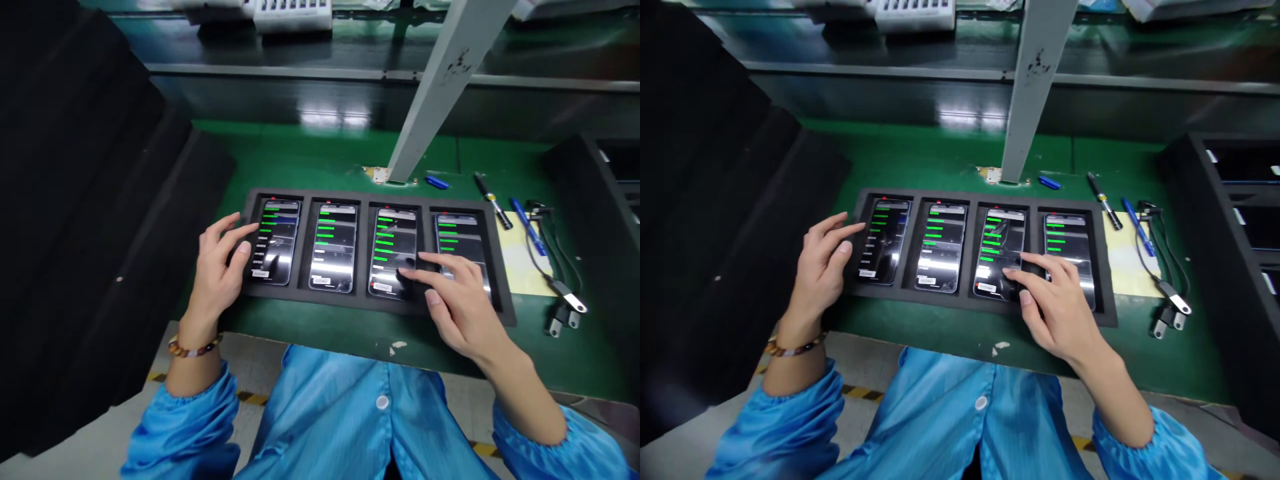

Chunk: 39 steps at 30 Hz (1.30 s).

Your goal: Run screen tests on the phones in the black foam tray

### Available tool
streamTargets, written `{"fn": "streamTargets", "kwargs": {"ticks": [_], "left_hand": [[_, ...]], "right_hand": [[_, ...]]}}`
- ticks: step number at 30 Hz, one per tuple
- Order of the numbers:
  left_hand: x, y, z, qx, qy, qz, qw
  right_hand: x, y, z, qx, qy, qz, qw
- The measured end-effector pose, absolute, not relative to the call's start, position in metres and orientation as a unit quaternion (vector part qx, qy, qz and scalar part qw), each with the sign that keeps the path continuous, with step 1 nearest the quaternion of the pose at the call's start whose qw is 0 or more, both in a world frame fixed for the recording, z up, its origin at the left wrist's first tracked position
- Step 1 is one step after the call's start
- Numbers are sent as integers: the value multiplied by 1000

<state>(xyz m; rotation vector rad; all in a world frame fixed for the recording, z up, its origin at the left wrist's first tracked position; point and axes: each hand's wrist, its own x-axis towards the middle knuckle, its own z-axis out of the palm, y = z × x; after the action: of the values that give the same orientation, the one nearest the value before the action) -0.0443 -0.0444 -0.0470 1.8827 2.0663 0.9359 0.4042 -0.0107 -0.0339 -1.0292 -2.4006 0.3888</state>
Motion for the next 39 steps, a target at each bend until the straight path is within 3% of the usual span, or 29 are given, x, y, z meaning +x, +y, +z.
{"fn": "streamTargets", "kwargs": {"ticks": [8,14,20,25,33,39], "left_hand": [[-56,-37,-61,539,661,440,280],[-65,-32,-71,530,651,446,311],[-67,-27,-75,570,654,416,271],[-67,-17,-75,584,669,401,223],[-57,-7,-60,626,684,344,150],[-15,18,-32,682,685,231,110]], "right_hand": [[340,2,-32,-340,-896,168,233],[301,8,-28,-330,-908,158,201],[322,12,-22,-478,-840,117,229],[338,16,-25,-592,-780,92,183],[326,9,-25,-622,-768,39,150],[316,23,-34,-631,-756,66,162]]}}
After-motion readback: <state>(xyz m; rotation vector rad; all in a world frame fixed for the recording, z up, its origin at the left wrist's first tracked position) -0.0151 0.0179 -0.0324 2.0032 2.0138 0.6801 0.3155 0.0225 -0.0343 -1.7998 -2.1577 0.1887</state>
